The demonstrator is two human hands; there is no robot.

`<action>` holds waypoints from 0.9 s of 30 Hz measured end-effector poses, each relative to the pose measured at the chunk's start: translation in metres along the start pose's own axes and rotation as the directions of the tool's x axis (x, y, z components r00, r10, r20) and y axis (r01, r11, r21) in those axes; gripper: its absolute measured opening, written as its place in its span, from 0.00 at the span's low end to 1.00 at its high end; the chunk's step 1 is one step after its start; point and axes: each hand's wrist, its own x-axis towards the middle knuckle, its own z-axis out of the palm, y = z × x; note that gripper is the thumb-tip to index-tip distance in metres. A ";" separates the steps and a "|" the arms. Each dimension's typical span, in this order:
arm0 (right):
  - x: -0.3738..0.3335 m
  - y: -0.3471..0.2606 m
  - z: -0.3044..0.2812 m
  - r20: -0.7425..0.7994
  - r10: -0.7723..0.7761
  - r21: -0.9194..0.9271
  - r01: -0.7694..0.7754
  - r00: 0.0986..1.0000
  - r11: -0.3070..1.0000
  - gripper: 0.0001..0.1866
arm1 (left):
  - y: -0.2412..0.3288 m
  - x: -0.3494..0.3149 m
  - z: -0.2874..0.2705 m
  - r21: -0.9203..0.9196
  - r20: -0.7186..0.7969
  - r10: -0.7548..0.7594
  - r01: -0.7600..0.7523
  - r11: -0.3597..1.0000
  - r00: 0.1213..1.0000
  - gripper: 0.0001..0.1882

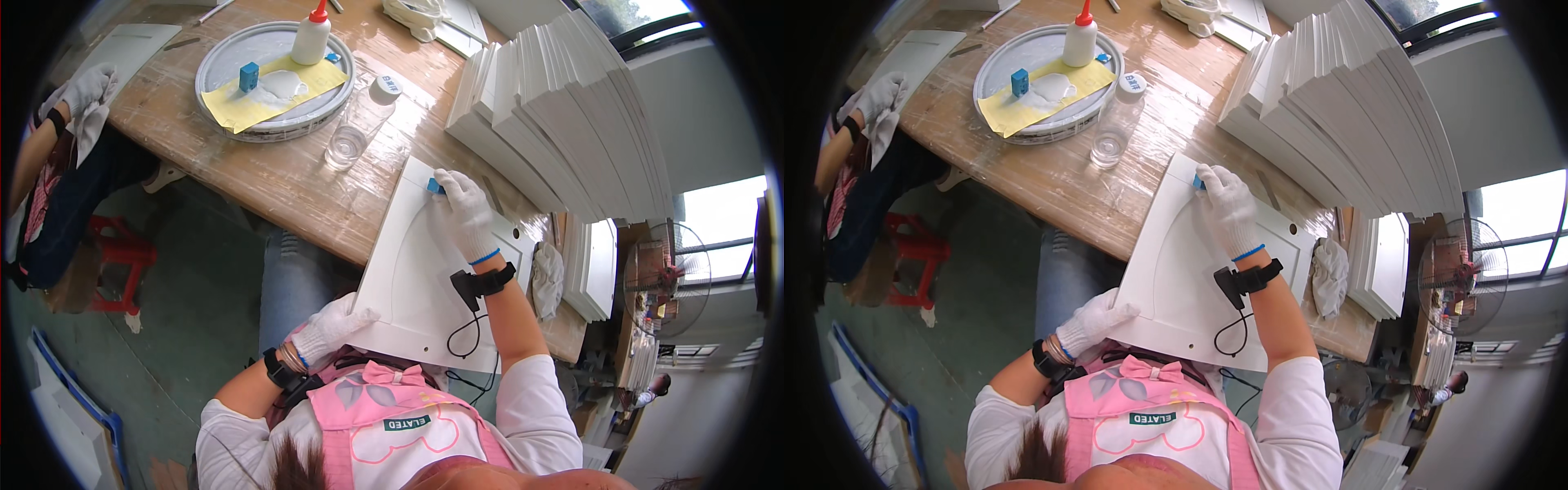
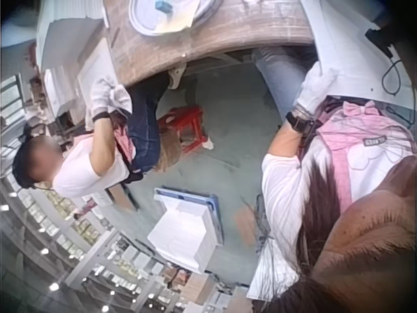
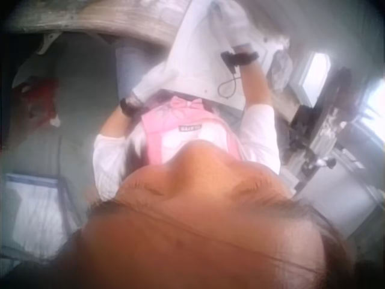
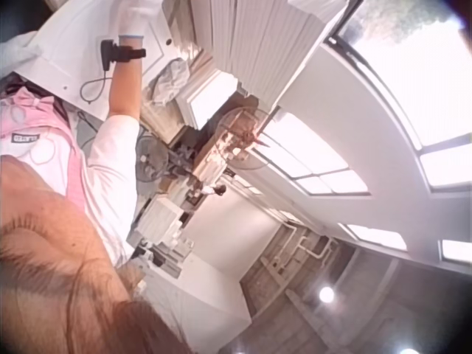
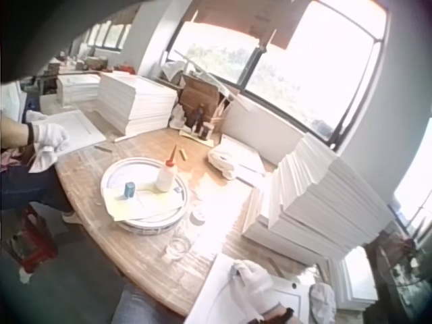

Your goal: Finishing and cleaning white cabinet doors using a scraper and a cleaning cloth.

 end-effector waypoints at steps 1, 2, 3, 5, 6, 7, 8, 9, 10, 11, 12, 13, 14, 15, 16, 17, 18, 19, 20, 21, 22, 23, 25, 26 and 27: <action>0.000 0.001 -0.001 0.000 0.000 -0.001 0.000 1.000 1.000 0.20 | 0.000 0.000 0.000 -0.004 0.004 0.001 -0.001 1.000 1.000 0.30; 0.000 0.002 -0.003 0.024 0.004 -0.013 -0.004 1.000 1.000 0.20 | -0.001 0.001 -0.001 -0.004 0.004 0.001 -0.001 1.000 1.000 0.30; 0.000 0.002 -0.005 0.048 0.009 -0.025 -0.008 0.999 1.000 0.20 | -0.003 0.002 -0.003 0.027 0.002 -0.009 0.009 1.000 1.000 0.30; 0.001 0.000 -0.009 0.053 0.023 -0.027 -0.022 0.998 0.999 0.20 | -0.003 0.002 -0.003 0.058 -0.001 -0.019 0.019 0.998 1.000 0.30; 0.002 -0.001 -0.010 0.059 0.037 -0.029 -0.036 0.998 0.999 0.20 | -0.002 0.001 -0.003 0.074 -0.008 -0.011 0.012 0.997 1.000 0.30; 0.001 -0.001 -0.009 0.058 0.039 -0.029 -0.038 0.998 0.999 0.20 | -0.001 0.001 -0.002 0.091 -0.013 -0.005 0.006 0.996 1.000 0.30; -0.001 -0.001 -0.008 0.042 0.030 -0.029 -0.029 0.999 0.999 0.20 | -0.001 0.001 -0.002 0.093 -0.012 -0.007 0.008 0.996 1.000 0.30; -0.001 -0.001 -0.008 0.026 0.022 -0.028 -0.021 0.999 0.999 0.20 | -0.001 0.001 -0.001 0.070 -0.008 0.002 -0.001 0.998 1.000 0.31; -0.001 -0.002 -0.008 0.025 0.023 -0.028 -0.022 0.999 0.999 0.20 | -0.002 0.001 -0.001 0.048 -0.006 0.011 -0.011 0.999 1.000 0.31; -0.001 -0.003 -0.008 0.011 0.019 -0.022 -0.019 1.000 1.000 0.20 | -0.003 0.001 -0.001 0.049 -0.006 0.010 -0.010 0.999 1.000 0.31; 0.000 -0.004 -0.008 -0.004 0.016 -0.016 -0.016 1.000 1.000 0.20 | -0.004 0.001 -0.002 0.048 -0.011 0.010 -0.009 0.999 1.000 0.31; 0.001 -0.005 -0.009 -0.005 0.017 -0.016 -0.017 1.000 1.000 0.20 | -0.004 0.001 -0.002 0.047 -0.014 0.010 -0.009 0.999 1.000 0.31; 0.002 -0.007 -0.009 -0.027 0.014 -0.023 -0.015 1.000 1.000 0.20 | -0.003 0.001 -0.001 0.048 -0.014 0.009 -0.009 0.999 1.000 0.31; 0.003 -0.007 -0.009 -0.050 0.011 -0.029 -0.013 0.999 0.999 0.21 | -0.001 0.000 0.000 0.053 -0.019 0.004 -0.003 0.999 1.000 0.32; 0.002 -0.006 -0.008 -0.051 0.013 -0.030 -0.015 0.999 0.999 0.21 | 0.002 -0.001 0.001 0.059 -0.024 -0.003 0.004 0.998 1.000 0.32; 0.001 -0.004 -0.007 -0.016 0.016 -0.032 -0.017 1.000 0.999 0.20 | 0.005 -0.001 0.002 0.060 -0.023 -0.004 0.005 0.998 1.000 0.32; 0.000 -0.002 -0.006 0.019 0.019 -0.033 -0.019 1.000 0.999 0.20 | 0.007 -0.002 0.004 0.068 -0.023 -0.003 0.005 0.998 1.000 0.32; 0.000 -0.002 -0.006 0.018 0.019 -0.032 -0.018 1.000 0.999 0.20 | 0.009 -0.003 0.004 0.074 -0.025 -0.002 0.004 0.997 1.000 0.32; 0.000 -0.002 -0.007 0.020 0.013 -0.048 -0.012 1.000 0.999 0.20 | 0.008 -0.003 0.004 0.075 -0.026 -0.002 0.004 0.997 1.000 0.32; 0.000 -0.002 -0.008 0.023 0.008 -0.064 -0.007 1.000 0.998 0.19 | 0.006 -0.003 0.003 0.087 -0.035 -0.006 0.009 0.996 0.999 0.32; 0.000 -0.002 -0.007 0.021 0.011 -0.066 -0.010 1.000 0.998 0.19 | 0.006 -0.002 0.003 0.100 -0.040 -0.011 0.015 0.995 0.999 0.32; -0.001 0.000 -0.004 0.008 0.002 -0.048 -0.001 1.000 0.999 0.18 | 0.006 -0.002 0.003 0.102 -0.036 -0.013 0.016 0.995 0.999 0.32; -0.001 -0.001 -0.003 -0.008 -0.003 -0.027 0.003 1.000 1.000 0.17 | 0.007 -0.003 0.003 0.119 -0.043 -0.017 0.022 0.993 0.999 0.31; -0.001 -0.003 -0.005 -0.001 -0.004 -0.035 0.004 1.000 0.999 0.18 | 0.006 -0.003 0.002 0.124 -0.043 -0.021 0.026 0.992 0.999 0.31; -0.001 -0.005 -0.006 0.006 -0.005 -0.043 0.005 1.000 0.999 0.18 | 0.001 -0.002 -0.001 0.116 -0.042 -0.006 0.010 0.993 0.999 0.30</action>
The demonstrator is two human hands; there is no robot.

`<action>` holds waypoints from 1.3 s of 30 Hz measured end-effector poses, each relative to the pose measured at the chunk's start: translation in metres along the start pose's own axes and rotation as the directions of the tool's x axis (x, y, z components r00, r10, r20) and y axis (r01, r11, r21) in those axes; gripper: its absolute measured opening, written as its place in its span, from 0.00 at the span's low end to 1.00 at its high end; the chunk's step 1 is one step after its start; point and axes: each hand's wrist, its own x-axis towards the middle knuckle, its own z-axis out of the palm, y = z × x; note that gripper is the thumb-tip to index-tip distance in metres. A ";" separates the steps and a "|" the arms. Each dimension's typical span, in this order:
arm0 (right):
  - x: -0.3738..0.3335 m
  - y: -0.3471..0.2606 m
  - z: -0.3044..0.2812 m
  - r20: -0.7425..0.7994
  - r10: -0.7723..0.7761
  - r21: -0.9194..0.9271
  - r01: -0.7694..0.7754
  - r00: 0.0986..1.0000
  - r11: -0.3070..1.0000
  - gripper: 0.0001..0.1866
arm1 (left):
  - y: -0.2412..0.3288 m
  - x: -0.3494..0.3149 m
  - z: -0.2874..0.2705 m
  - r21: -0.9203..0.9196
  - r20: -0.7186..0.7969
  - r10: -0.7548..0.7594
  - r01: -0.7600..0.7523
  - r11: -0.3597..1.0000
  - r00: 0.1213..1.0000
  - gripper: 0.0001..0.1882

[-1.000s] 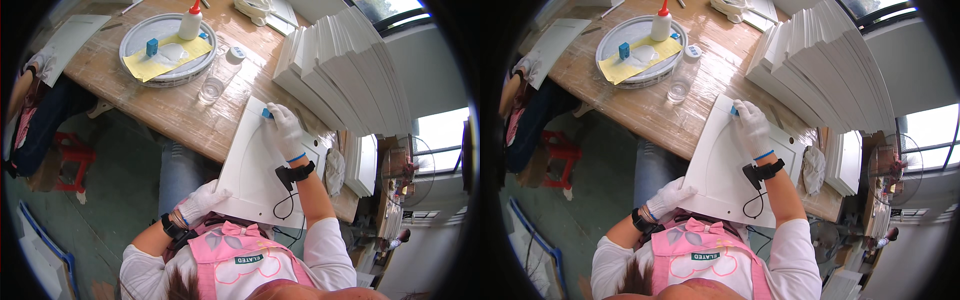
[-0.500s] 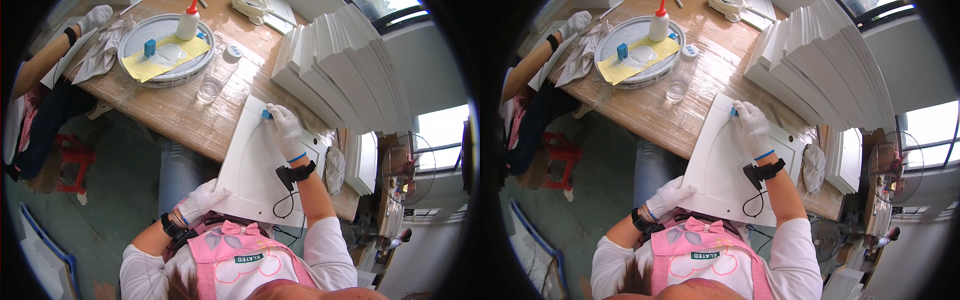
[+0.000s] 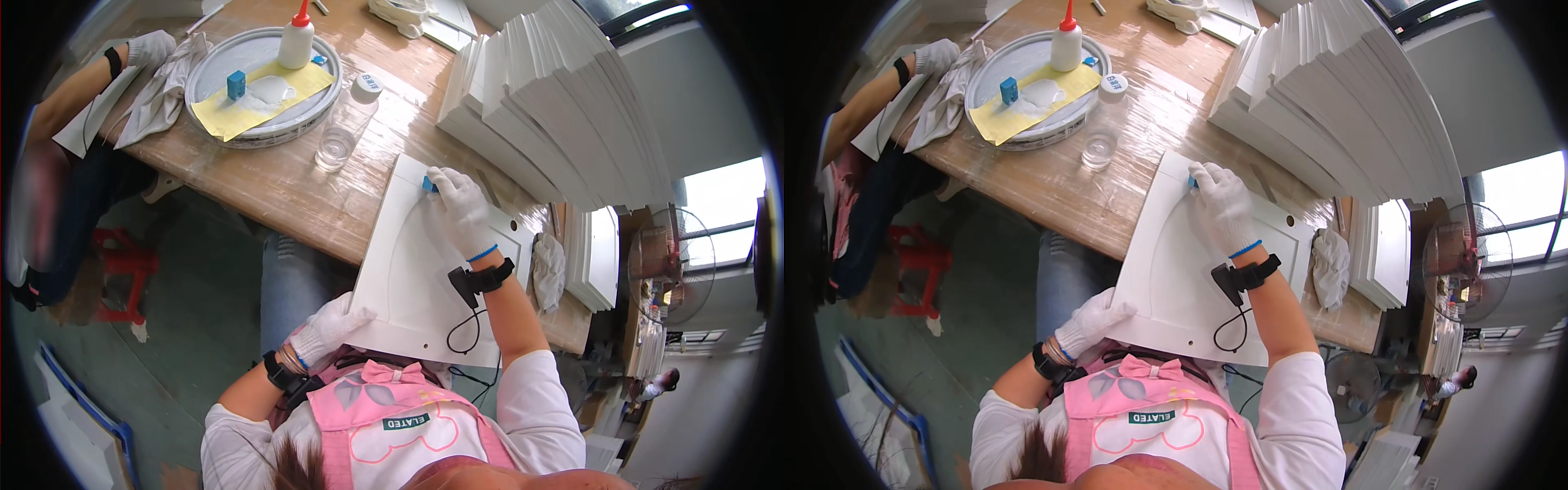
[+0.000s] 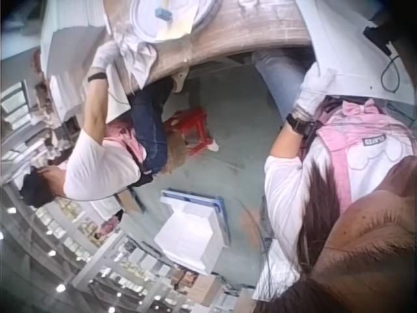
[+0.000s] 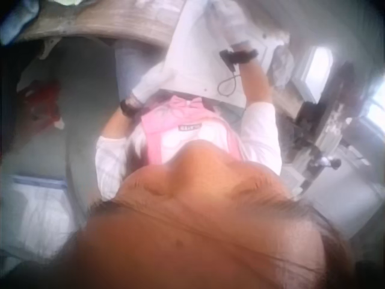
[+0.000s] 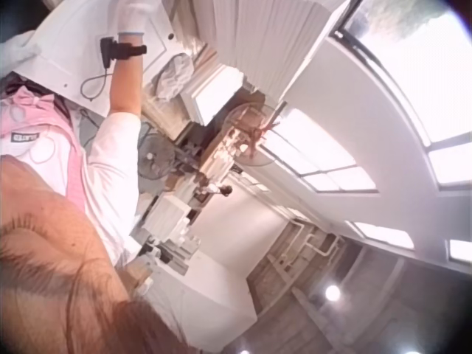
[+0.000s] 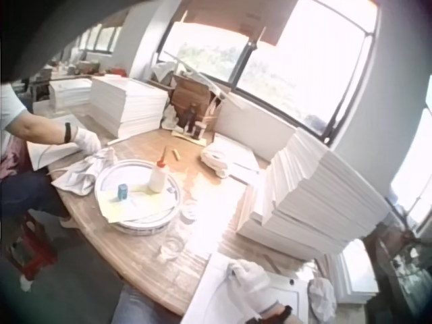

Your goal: Finishing and cleaning white cabinet doors using a scraper and a cleaning cloth.

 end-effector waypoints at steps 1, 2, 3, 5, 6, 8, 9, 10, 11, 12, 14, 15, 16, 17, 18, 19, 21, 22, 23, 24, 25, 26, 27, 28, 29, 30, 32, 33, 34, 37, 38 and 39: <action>-0.001 0.001 -0.004 -0.003 0.008 -0.002 -0.008 1.000 1.000 0.18 | -0.004 0.002 -0.001 -0.007 0.003 0.015 -0.015 1.000 1.000 0.29; -0.003 0.004 -0.010 0.012 0.042 0.008 -0.042 0.999 0.999 0.18 | -0.009 0.003 -0.002 -0.001 0.010 0.011 -0.011 1.000 1.000 0.29; -0.007 0.007 -0.015 0.027 0.077 0.017 -0.077 0.997 0.997 0.19 | -0.013 0.004 -0.003 0.001 -0.004 0.008 -0.008 1.000 1.000 0.28; -0.026 0.022 -0.023 -0.029 0.214 0.100 -0.210 0.976 0.973 0.19 | -0.004 0.003 0.001 0.014 0.000 -0.001 0.001 1.000 1.000 0.27; -0.037 0.027 -0.028 -0.072 0.340 0.191 -0.321 0.938 0.927 0.20 | 0.003 0.000 0.002 -0.047 0.003 -0.085 0.085 0.995 0.996 0.27; -0.049 0.023 -0.057 0.000 0.537 0.362 -0.500 0.844 0.787 0.19 | 0.005 0.000 0.004 -0.087 0.030 -0.187 0.189 0.978 0.982 0.26; -0.058 0.030 -0.068 0.062 0.676 0.565 -0.584 0.735 0.583 0.18 | -0.002 0.002 0.003 -0.055 -0.020 -0.114 0.113 0.992 0.993 0.25; -0.071 0.038 -0.078 0.153 0.779 0.725 -0.604 0.608 0.329 0.17 | -0.007 0.003 0.003 -0.017 -0.063 -0.042 0.041 0.999 0.997 0.24; -0.085 0.044 -0.090 0.169 0.806 0.791 -0.565 0.568 0.232 0.18 | -0.008 0.004 0.004 -0.003 -0.083 -0.012 0.012 1.000 0.996 0.27; -0.101 0.051 -0.100 0.153 0.830 0.789 -0.573 0.536 0.224 0.18 | -0.007 0.003 0.005 0.014 -0.048 -0.030 0.030 0.999 0.998 0.27; -0.133 0.062 -0.122 0.230 0.815 0.959 -0.268 0.532 -0.096 0.18 | -0.001 0.001 0.007 -0.029 -0.114 -0.064 0.061 0.998 0.991 0.26; -0.150 0.065 -0.134 0.212 0.834 0.962 -0.259 0.509 -0.087 0.18 | 0.000 0.001 0.005 -0.032 -0.100 -0.105 0.102 0.994 0.989 0.26; -0.165 0.065 -0.145 0.256 0.826 0.964 -0.198 0.502 -0.178 0.16 | -0.004 0.000 0.004 -0.013 -0.082 -0.109 0.109 0.994 0.991 0.26; -0.182 0.064 -0.154 0.298 0.816 0.954 -0.134 0.495 -0.267 0.15 | -0.011 0.002 0.002 -0.012 -0.119 -0.081 0.080 0.997 0.990 0.25; -0.197 0.061 -0.162 0.337 0.801 0.934 -0.066 0.496 -0.352 0.14 | -0.016 0.005 0.002 -0.011 -0.156 -0.050 0.049 0.999 0.986 0.24; -0.211 0.053 -0.169 0.324 0.896 0.944 -0.046 0.304 -0.326 0.14 | -0.009 0.003 0.006 -0.047 -0.146 -0.096 0.090 0.995 0.985 0.23; -0.258 0.058 -0.180 0.303 0.911 0.948 0.004 0.279 -0.317 0.14 | -0.011 0.005 0.007 -0.017 -0.151 -0.084 0.083 0.996 0.985 0.19; -0.281 0.058 -0.185 0.288 0.918 0.950 0.037 0.273 -0.310 0.14 | -0.011 0.006 0.008 -0.007 -0.168 -0.062 0.062 0.998 0.984 0.16; -0.288 0.051 -0.188 0.280 0.937 0.958 -0.003 0.207 -0.286 0.13 | -0.011 0.005 0.008 0.012 -0.164 -0.081 0.084 0.996 0.983 0.16; -0.300 0.044 -0.189 0.290 0.941 0.955 0.002 0.174 -0.295 0.13 | -0.012 0.004 0.007 0.027 -0.183 -0.070 0.076 0.997 0.981 0.16; -0.311 0.040 -0.189 0.293 0.934 0.953 0.020 0.206 -0.304 0.13 | -0.012 0.004 0.006 0.043 -0.200 -0.059 0.069 0.997 0.978 0.16; -0.323 0.035 -0.188 0.302 0.924 0.948 0.032 0.236 -0.318 0.13 | -0.014 0.002 0.004 0.051 -0.194 -0.095 0.107 0.993 0.976 0.16; -0.330 0.027 -0.185 0.326 0.920 0.941 0.015 0.219 -0.337 0.15 | -0.013 0.000 0.003 0.022 -0.202 -0.088 0.094 0.995 0.975 0.18; -0.336 0.020 -0.182 0.328 0.924 0.941 0.022 0.198 -0.339 0.15 | -0.009 0.001 0.005 -0.006 -0.209 -0.061 0.061 0.998 0.976 0.20; -0.341 0.012 -0.178 0.374 0.905 0.924 -0.003 0.202 -0.381 0.16 | -0.002 -0.002 0.012 -0.018 -0.204 -0.069 0.067 0.998 0.976 0.18; -0.347 0.005 -0.175 0.420 0.884 0.905 -0.026 0.206 -0.424 0.17 | -0.005 -0.003 0.012 -0.007 -0.197 -0.084 0.085 0.996 0.977 0.18; -0.357 -0.002 -0.168 0.444 0.866 0.891 -0.015 0.231 -0.453 0.19 | -0.007 -0.002 0.012 0.033 -0.244 -0.046 0.056 0.998 0.969 0.18; -0.359 -0.007 -0.165 0.471 0.849 0.877 -0.025 0.241 -0.480 0.21 | -0.006 -0.004 0.013 0.102 -0.223 0.011 0.012 0.995 0.975 0.17; -0.360 -0.010 -0.164 0.494 0.833 0.864 -0.039 0.248 -0.501 0.22 | -0.003 -0.004 0.017 0.104 -0.213 0.007 0.016 0.994 0.977 0.17; -0.361 -0.014 -0.161 0.500 0.814 0.854 -0.009 0.295 -0.520 0.21 | 0.000 -0.003 0.025 0.079 -0.237 -0.041 0.061 0.995 0.971 0.18; -0.358 -0.015 -0.160 0.501 0.804 0.848 0.003 0.320 -0.530 0.21 | -0.004 -0.003 0.022 0.072 -0.269 -0.023 0.043 0.996 0.963 0.18; -0.358 -0.015 -0.158 0.497 0.800 0.848 0.007 0.335 -0.530 0.21 | -0.005 -0.003 0.021 0.065 -0.301 -0.005 0.026 0.998 0.954 0.18</action>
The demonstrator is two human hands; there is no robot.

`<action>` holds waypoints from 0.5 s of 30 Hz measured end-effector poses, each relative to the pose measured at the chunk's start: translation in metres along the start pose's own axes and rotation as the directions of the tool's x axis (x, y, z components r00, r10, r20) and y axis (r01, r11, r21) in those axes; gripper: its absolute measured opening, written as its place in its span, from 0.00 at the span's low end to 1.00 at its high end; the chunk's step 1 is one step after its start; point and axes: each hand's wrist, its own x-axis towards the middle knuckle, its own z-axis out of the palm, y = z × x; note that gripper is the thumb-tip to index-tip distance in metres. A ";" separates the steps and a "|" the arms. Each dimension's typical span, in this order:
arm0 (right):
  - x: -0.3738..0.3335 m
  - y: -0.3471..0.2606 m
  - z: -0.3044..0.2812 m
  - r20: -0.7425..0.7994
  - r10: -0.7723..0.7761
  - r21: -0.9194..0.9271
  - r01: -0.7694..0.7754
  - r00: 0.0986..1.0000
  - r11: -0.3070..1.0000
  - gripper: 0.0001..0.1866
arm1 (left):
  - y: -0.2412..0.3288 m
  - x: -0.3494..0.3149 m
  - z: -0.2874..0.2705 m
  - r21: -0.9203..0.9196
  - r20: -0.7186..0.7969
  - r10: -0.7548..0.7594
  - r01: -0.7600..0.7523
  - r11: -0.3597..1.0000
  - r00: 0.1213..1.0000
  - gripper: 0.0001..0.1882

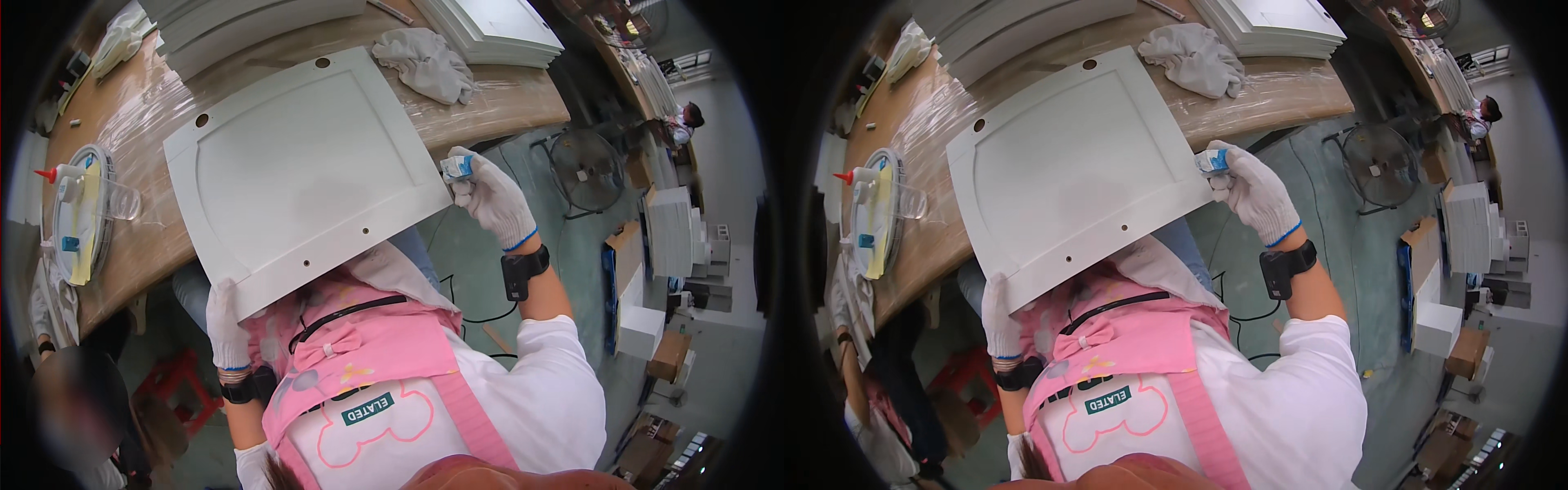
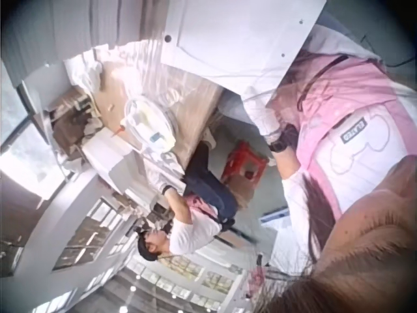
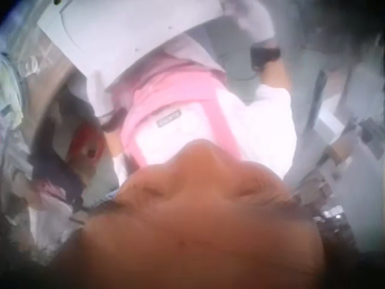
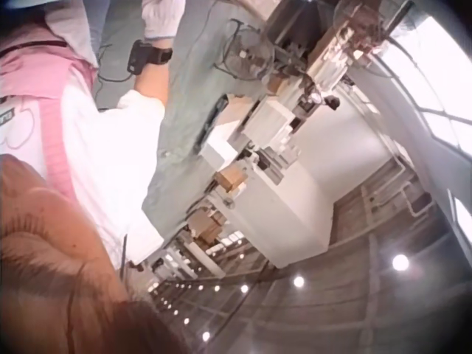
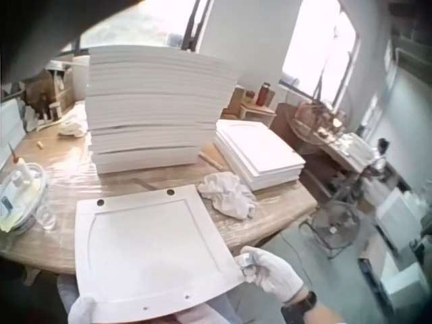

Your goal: Finishing and cleaning white cabinet doors using a scraper and a cleaning cloth.

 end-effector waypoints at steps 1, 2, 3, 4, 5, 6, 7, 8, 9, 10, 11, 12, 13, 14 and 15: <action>0.000 0.001 0.000 -0.002 -0.003 0.000 0.003 1.000 1.000 0.21 | 0.002 -0.001 0.003 0.000 0.004 0.000 0.000 1.000 1.000 0.18; -0.001 0.001 0.001 -0.006 0.015 0.003 -0.015 1.000 1.000 0.21 | 0.006 -0.004 0.008 0.011 -0.006 -0.009 0.009 1.000 1.000 0.19; -0.001 0.000 0.001 -0.010 0.034 0.007 -0.034 0.999 0.999 0.21 | 0.008 -0.005 0.011 0.022 -0.016 -0.018 0.019 1.000 1.000 0.19; -0.001 0.000 0.001 -0.011 0.034 0.007 -0.034 0.999 0.999 0.21 | 0.007 -0.005 0.010 0.022 -0.016 -0.019 0.019 1.000 1.000 0.19; -0.001 0.000 0.001 0.001 0.043 0.017 -0.043 0.999 0.999 0.21 | 0.006 -0.005 0.007 0.025 0.009 -0.018 0.017 1.000 1.000 0.19; 0.000 0.000 0.000 0.013 0.051 0.027 -0.051 0.999 0.998 0.21 | 0.006 -0.004 0.005 0.027 0.033 -0.016 0.015 1.000 0.999 0.20; 0.000 -0.001 -0.002 0.013 0.053 0.029 -0.053 0.999 0.998 0.21 | 0.007 -0.005 0.006 0.029 0.031 -0.018 0.017 0.999 0.999 0.20; 0.001 -0.001 -0.006 0.037 0.019 -0.004 -0.019 0.999 1.000 0.21 | 0.008 -0.006 0.007 0.024 0.012 -0.027 0.027 0.999 1.000 0.20; 0.002 -0.002 -0.007 0.063 -0.014 -0.037 0.016 0.998 0.999 0.21 | 0.009 -0.007 0.007 0.018 -0.008 -0.037 0.037 0.999 0.999 0.20; 0.001 -0.002 -0.004 0.063 -0.007 -0.036 0.009 0.998 0.999 0.21 | 0.008 -0.007 0.007 0.018 -0.014 -0.041 0.041 0.999 0.999 0.20; -0.001 -0.005 0.002 -0.014 -0.031 -0.160 0.028 0.999 0.987 0.21 | 0.007 -0.007 0.006 -0.001 -0.006 -0.035 0.035 0.999 0.999 0.20; -0.003 -0.007 0.008 -0.086 -0.064 -0.283 0.037 0.994 0.958 0.21 | 0.006 -0.006 0.006 -0.020 0.001 -0.028 0.028 0.999 1.000 0.20; -0.005 -0.007 0.013 -0.088 -0.055 -0.284 0.028 0.995 0.958 0.21 | 0.005 -0.006 0.006 -0.021 -0.006 -0.035 0.035 0.999 0.999 0.20; -0.007 -0.007 0.019 -0.076 -0.231 -0.658 0.125 0.970 0.742 0.21 | 0.005 -0.006 0.007 -0.003 -0.017 -0.027 0.027 1.000 0.999 0.19; -0.008 -0.005 0.021 0.013 -0.380 -0.910 0.168 0.925 0.380 0.21 | 0.005 -0.006 0.007 0.015 -0.028 -0.019 0.020 1.000 0.999 0.19</action>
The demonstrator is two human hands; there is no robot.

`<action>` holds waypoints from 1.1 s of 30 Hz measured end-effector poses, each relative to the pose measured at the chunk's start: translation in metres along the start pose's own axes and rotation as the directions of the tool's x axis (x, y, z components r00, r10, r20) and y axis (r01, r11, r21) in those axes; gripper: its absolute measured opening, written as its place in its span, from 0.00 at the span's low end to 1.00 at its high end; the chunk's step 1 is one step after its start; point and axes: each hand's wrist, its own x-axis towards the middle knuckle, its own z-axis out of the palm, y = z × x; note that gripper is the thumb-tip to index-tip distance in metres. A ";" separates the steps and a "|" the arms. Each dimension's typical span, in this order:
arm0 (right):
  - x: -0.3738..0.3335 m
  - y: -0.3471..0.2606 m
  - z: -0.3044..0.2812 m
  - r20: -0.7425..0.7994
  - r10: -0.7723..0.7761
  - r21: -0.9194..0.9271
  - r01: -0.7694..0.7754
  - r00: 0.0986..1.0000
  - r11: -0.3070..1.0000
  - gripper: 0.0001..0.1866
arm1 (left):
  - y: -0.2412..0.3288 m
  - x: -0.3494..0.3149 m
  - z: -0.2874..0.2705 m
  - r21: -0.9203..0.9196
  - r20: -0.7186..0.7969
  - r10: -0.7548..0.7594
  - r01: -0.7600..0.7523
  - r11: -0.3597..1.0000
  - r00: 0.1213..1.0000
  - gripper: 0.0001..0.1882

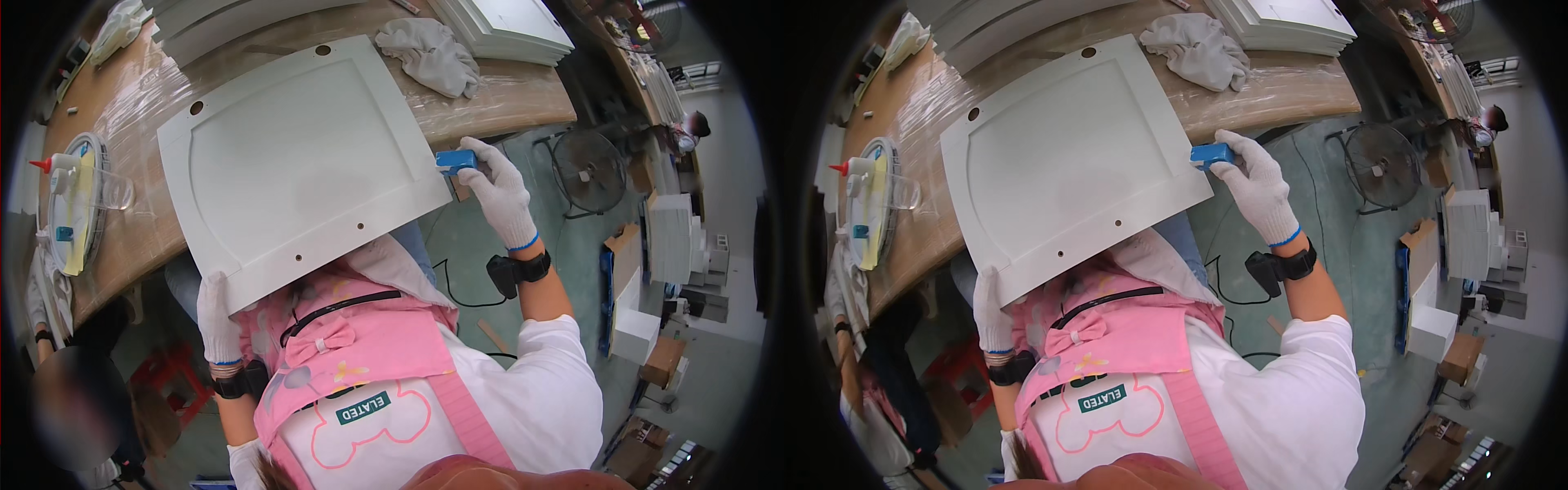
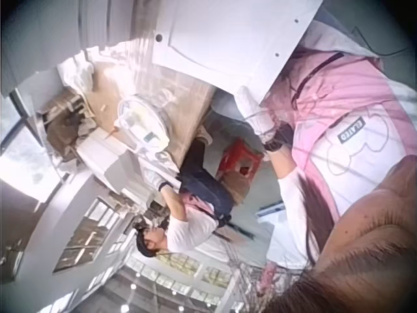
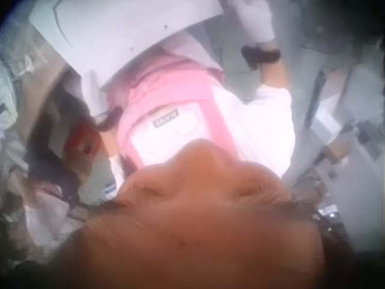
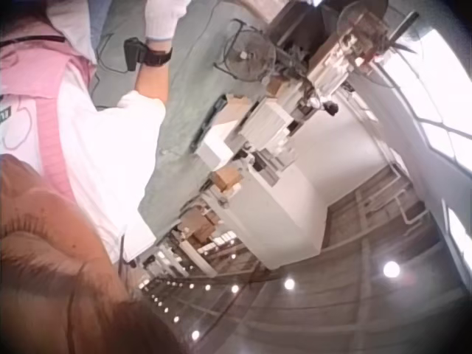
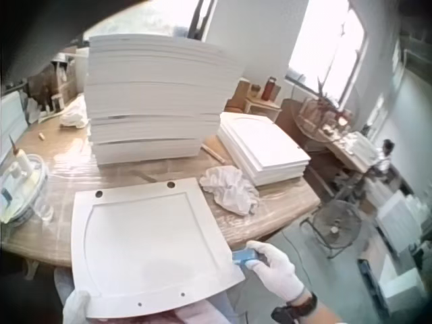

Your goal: Finishing and cleaning white cabinet doors using a scraper and a cleaning cloth.

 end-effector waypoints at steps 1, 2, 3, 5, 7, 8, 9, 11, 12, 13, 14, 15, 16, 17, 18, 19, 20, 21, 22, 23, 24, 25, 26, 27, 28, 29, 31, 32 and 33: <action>0.000 0.001 0.000 0.006 0.002 -0.002 -0.002 1.000 1.000 0.21 | 0.001 0.000 0.000 -0.002 -0.004 -0.004 0.004 1.000 1.000 0.19; 0.001 0.004 0.001 0.032 -0.255 -0.207 0.256 0.966 0.944 0.23 | 0.002 0.000 0.000 -0.011 0.006 -0.013 0.013 1.000 1.000 0.19; 0.001 0.005 0.001 0.110 -0.485 -0.387 0.486 0.868 0.783 0.25 | 0.002 -0.001 0.000 -0.019 0.016 -0.021 0.022 1.000 1.000 0.19; 0.004 0.004 0.003 0.164 -0.543 -0.443 0.553 0.824 0.706 0.27 | 0.006 -0.006 0.005 0.035 -0.002 0.019 -0.019 0.999 1.000 0.18; 0.006 0.001 0.006 0.222 -0.594 -0.488 0.615 0.773 0.619 0.28 | 0.006 -0.006 0.007 0.091 -0.019 0.062 -0.060 0.994 0.998 0.18; 0.007 -0.002 0.007 0.252 -0.590 -0.493 0.627 0.767 0.603 0.29 | 0.005 -0.003 0.006 0.015 -0.012 0.022 -0.022 1.000 1.000 0.18; 0.008 -0.004 0.008 0.283 -0.585 -0.498 0.638 0.760 0.587 0.29 | 0.003 -0.001 0.005 -0.060 -0.001 -0.017 0.017 0.998 1.000 0.18; 0.010 -0.008 0.012 0.299 -0.590 -0.508 0.648 0.750 0.567 0.28 | 0.001 0.000 0.004 -0.048 -0.024 -0.014 0.013 0.999 1.000 0.18; 0.010 -0.009 0.014 0.314 -0.593 -0.518 0.658 0.741 0.547 0.28 | 0.001 0.000 0.003 -0.036 -0.046 -0.010 0.009 0.999 0.999 0.18; 0.011 -0.009 0.015 0.316 -0.594 -0.516 0.659 0.740 0.548 0.28 | 0.000 0.000 0.001 -0.036 -0.049 -0.011 0.009 0.999 0.999 0.18; 0.011 -0.010 0.016 0.336 -0.584 -0.537 0.660 0.739 0.525 0.27 | -0.001 0.001 -0.001 -0.030 -0.040 -0.013 0.012 0.999 0.999 0.18; 0.011 -0.010 0.017 0.355 -0.575 -0.558 0.660 0.737 0.502 0.27 | -0.001 0.002 -0.002 -0.025 -0.031 -0.015 0.014 1.000 0.999 0.17; 0.012 -0.010 0.018 0.357 -0.574 -0.558 0.661 0.737 0.502 0.27 | -0.002 0.002 -0.002 -0.026 -0.032 -0.016 0.015 1.000 0.999 0.17; 0.011 -0.009 0.019 0.362 -0.577 -0.567 0.664 0.732 0.487 0.26 | -0.002 0.002 -0.002 -0.031 -0.025 -0.015 0.014 0.999 1.000 0.17; 0.012 -0.008 0.020 0.366 -0.579 -0.577 0.666 0.728 0.473 0.25 | -0.003 0.003 -0.002 -0.035 -0.018 -0.014 0.013 0.999 1.000 0.17; 0.012 -0.009 0.020 0.367 -0.579 -0.576 0.667 0.728 0.472 0.25 | -0.004 0.003 -0.003 -0.036 -0.019 -0.014 0.014 0.999 1.000 0.17; 0.012 -0.010 0.020 0.379 -0.570 -0.586 0.666 0.729 0.462 0.24 | -0.007 0.004 -0.005 -0.035 -0.043 -0.001 0.000 0.999 0.999 0.18; 0.012 -0.010 0.020 0.390 -0.560 -0.595 0.664 0.731 0.452 0.23 | -0.009 0.005 -0.006 -0.034 -0.066 0.012 -0.014 0.999 0.998 0.19; 0.013 -0.009 0.019 0.391 -0.559 -0.596 0.664 0.731 0.452 0.23 | -0.008 0.005 -0.005 -0.034 -0.065 0.011 -0.014 0.999 0.998 0.19; 0.013 -0.006 0.019 0.388 -0.567 -0.601 0.666 0.727 0.442 0.23 | -0.007 0.005 -0.003 -0.034 -0.060 0.008 -0.010 0.999 0.998 0.19; 0.014 -0.004 0.018 0.385 -0.576 -0.606 0.668 0.722 0.432 0.23 | -0.007 0.005 -0.002 -0.034 -0.053 0.004 -0.006 0.999 0.999 0.18; 0.013 -0.006 0.019 0.386 -0.576 -0.606 0.668 0.721 0.431 0.23 | -0.007 0.005 -0.004 -0.035 -0.054 0.004 -0.006 0.999 0.999 0.18; 0.011 -0.009 0.021 0.387 -0.572 -0.602 0.668 0.724 0.438 0.22 | -0.009 0.006 -0.007 -0.032 -0.045 0.007 -0.008 0.999 0.999 0.18; 0.011 -0.011 0.022 0.388 -0.567 -0.598 0.667 0.726 0.445 0.22 | -0.010 0.007 -0.008 -0.030 -0.035 0.010 -0.011 0.999 0.999 0.18; 0.011 -0.011 0.023 0.389 -0.568 -0.598 0.667 0.726 0.444 0.22 | -0.011 0.007 -0.008 -0.031 -0.036 0.010 -0.011 0.999 0.999 0.18; 0.011 -0.012 0.023 0.393 -0.576 -0.596 0.676 0.717 0.434 0.22 | -0.011 0.007 -0.008 -0.050 -0.049 0.011 -0.014 0.999 0.999 0.17; 0.012 -0.013 0.023 0.397 -0.586 -0.592 0.685 0.707 0.425 0.22 | -0.012 0.007 -0.008 -0.069 -0.062 0.013 -0.017 0.997 0.998 0.17; 0.012 -0.012 0.022 0.399 -0.576 -0.600 0.678 0.713 0.425 0.22 | -0.012 0.007 -0.009 -0.082 -0.061 0.010 -0.015 0.996 0.998 0.17; 0.013 -0.012 0.022 0.402 -0.566 -0.607 0.672 0.720 0.424 0.22 | -0.012 0.007 -0.010 -0.096 -0.060 0.008 -0.014 0.995 0.998 0.16</action>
